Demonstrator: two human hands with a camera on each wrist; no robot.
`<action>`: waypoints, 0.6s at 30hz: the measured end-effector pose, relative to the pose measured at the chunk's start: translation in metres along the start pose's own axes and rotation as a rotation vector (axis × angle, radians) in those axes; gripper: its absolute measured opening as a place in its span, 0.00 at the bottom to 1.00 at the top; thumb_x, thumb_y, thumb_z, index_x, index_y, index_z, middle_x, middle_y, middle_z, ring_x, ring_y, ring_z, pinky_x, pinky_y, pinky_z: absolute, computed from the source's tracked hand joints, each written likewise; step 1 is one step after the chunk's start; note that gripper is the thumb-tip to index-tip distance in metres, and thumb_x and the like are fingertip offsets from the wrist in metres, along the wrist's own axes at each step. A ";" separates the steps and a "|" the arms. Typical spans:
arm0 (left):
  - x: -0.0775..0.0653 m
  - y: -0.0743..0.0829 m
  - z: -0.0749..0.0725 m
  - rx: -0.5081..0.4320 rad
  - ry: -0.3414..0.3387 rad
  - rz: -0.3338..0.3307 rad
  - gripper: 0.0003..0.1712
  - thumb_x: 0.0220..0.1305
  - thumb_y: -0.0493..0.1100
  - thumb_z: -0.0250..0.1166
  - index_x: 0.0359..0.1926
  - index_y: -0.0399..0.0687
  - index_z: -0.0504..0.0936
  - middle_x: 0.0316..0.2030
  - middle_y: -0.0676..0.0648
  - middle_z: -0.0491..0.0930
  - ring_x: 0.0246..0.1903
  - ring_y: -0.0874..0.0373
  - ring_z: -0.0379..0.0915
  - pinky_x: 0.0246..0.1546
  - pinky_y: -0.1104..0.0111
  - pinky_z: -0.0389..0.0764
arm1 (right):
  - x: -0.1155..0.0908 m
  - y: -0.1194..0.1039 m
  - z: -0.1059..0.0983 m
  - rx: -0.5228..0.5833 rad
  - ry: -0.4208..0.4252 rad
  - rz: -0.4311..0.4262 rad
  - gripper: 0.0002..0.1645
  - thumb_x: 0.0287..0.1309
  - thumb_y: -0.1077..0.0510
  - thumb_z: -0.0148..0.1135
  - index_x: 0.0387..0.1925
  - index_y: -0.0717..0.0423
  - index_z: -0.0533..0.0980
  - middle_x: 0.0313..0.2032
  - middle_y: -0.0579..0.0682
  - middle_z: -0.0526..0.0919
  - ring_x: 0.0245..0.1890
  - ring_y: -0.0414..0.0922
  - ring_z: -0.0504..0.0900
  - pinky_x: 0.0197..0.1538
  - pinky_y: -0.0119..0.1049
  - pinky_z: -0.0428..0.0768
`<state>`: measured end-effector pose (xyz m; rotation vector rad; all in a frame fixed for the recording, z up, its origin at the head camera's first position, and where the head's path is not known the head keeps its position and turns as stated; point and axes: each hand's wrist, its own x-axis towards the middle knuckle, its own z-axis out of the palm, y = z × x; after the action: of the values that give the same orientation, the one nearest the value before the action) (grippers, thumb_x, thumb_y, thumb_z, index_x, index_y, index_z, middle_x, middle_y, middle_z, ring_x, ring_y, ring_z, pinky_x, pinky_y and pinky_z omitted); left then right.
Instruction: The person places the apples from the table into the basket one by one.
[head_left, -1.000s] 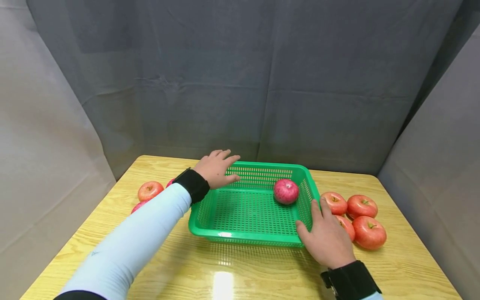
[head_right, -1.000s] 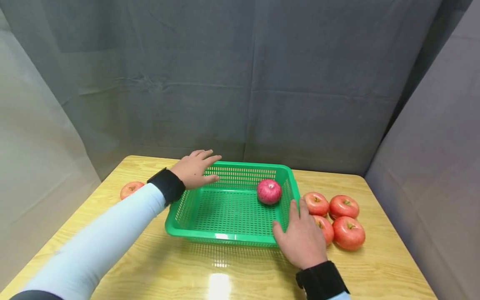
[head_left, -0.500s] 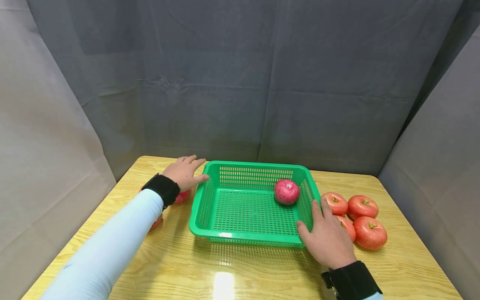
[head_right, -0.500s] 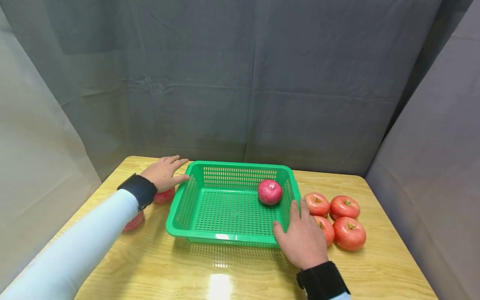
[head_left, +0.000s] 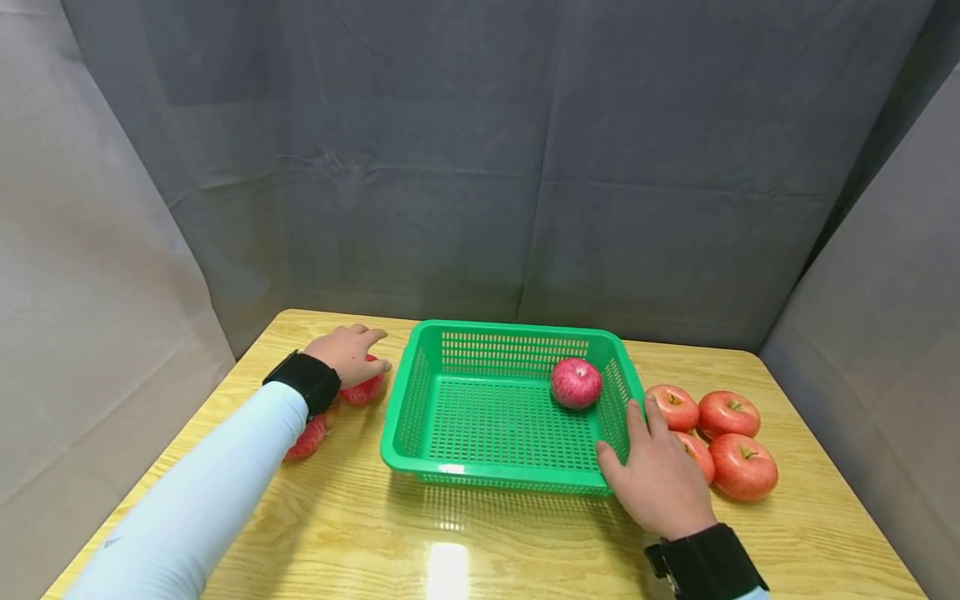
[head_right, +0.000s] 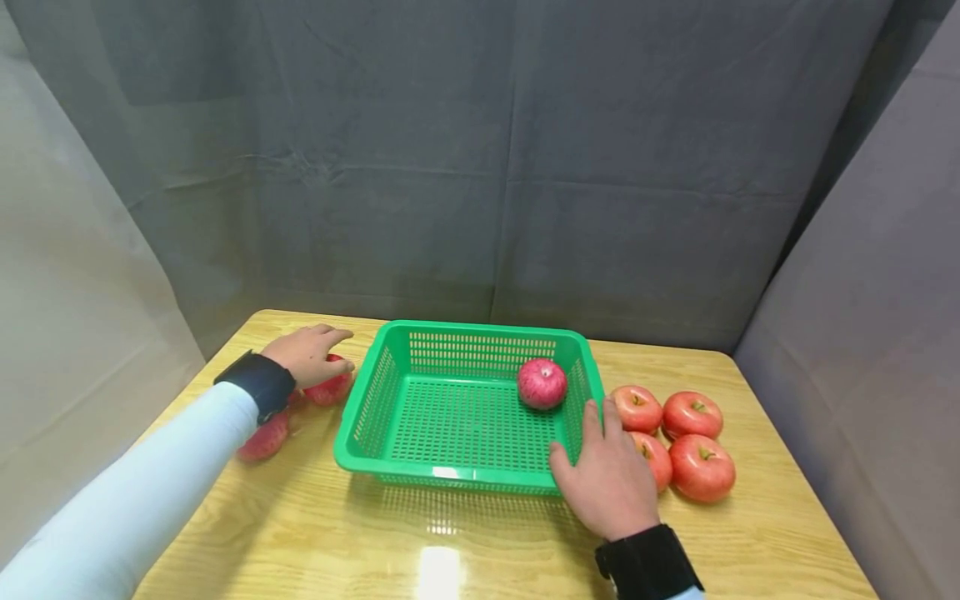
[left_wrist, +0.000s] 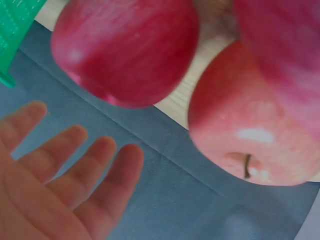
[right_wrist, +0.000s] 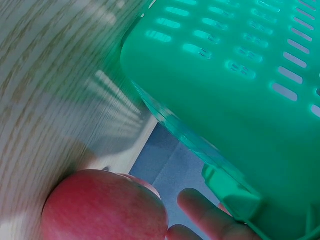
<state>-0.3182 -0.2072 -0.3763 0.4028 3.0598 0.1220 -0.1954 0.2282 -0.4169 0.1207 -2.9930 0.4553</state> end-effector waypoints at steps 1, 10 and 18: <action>0.000 -0.001 0.001 0.005 -0.005 -0.003 0.37 0.70 0.59 0.60 0.73 0.46 0.69 0.66 0.35 0.71 0.63 0.35 0.69 0.61 0.41 0.71 | 0.000 0.000 0.000 -0.001 0.001 0.000 0.53 0.70 0.31 0.48 0.76 0.69 0.54 0.75 0.73 0.49 0.63 0.74 0.67 0.53 0.70 0.73; -0.001 -0.004 0.005 0.041 -0.049 -0.007 0.33 0.69 0.56 0.61 0.69 0.44 0.74 0.63 0.33 0.73 0.58 0.34 0.73 0.58 0.41 0.74 | 0.001 0.000 0.001 0.003 0.002 -0.008 0.53 0.70 0.31 0.48 0.76 0.70 0.55 0.75 0.72 0.49 0.65 0.73 0.66 0.53 0.69 0.74; 0.003 -0.003 0.007 0.069 -0.054 0.012 0.31 0.67 0.53 0.63 0.65 0.43 0.77 0.58 0.35 0.77 0.54 0.37 0.76 0.56 0.44 0.76 | 0.000 0.001 0.001 0.002 0.008 -0.009 0.53 0.70 0.31 0.48 0.75 0.70 0.55 0.75 0.72 0.49 0.64 0.73 0.66 0.53 0.69 0.74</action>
<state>-0.3217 -0.2084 -0.3833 0.4210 3.0158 0.0058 -0.1955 0.2285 -0.4180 0.1322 -2.9829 0.4568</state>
